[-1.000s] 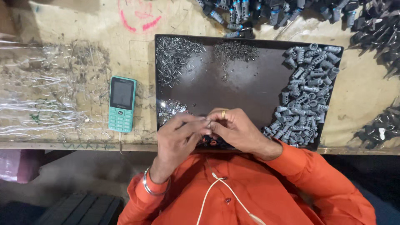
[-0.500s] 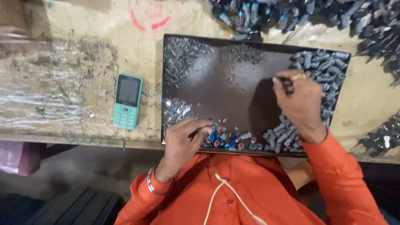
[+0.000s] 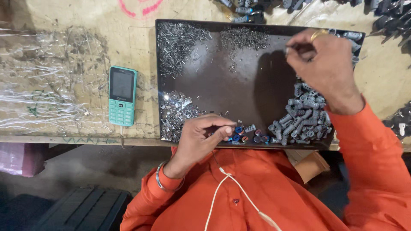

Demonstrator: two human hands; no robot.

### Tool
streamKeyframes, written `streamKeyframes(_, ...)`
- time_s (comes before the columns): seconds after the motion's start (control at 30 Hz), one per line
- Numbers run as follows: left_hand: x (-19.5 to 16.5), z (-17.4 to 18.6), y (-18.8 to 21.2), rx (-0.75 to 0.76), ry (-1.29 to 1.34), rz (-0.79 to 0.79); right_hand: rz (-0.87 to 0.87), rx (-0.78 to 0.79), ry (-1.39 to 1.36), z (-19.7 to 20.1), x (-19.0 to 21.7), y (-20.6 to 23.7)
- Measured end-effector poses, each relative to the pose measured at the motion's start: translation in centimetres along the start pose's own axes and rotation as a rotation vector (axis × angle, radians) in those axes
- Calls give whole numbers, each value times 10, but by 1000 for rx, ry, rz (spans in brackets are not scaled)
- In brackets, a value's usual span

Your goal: The person repeatedly picks a grey cylindrical housing, inserts a small metal pin, and places the assembled unit into a growing pile on the right side of a black tray. The person also handles small blue plastic pieces and metal pins from the tray during the process.

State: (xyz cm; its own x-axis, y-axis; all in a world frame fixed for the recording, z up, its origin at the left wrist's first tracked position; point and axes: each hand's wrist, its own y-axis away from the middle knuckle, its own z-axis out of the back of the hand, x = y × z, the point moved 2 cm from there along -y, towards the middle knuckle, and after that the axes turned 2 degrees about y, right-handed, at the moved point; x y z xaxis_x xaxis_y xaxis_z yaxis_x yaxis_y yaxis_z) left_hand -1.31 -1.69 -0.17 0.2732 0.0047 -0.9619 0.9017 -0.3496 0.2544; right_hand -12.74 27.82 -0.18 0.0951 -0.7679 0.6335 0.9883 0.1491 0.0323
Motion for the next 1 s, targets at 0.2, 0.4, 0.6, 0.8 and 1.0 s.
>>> streamKeyframes(0.2, 17, -7, 3, 47, 412, 138, 173, 97, 25, -11, 23, 15)
streamKeyframes(0.4, 26, -9, 3, 145, 418, 207, 102, 152, -45, -11, 34, 32)
streamKeyframes(0.6, 27, -16, 0, 167, 511, 270, -178, 164, -548, -9, 64, 53)
streamKeyframes(0.8, 22, -19, 1, 140, 429, 165, -5, 114, -743, -62, 78, 120)
streamKeyframes(1.0, 25, -20, 2, 163, 453, 227, 19, 42, -711, -60, 79, 127)
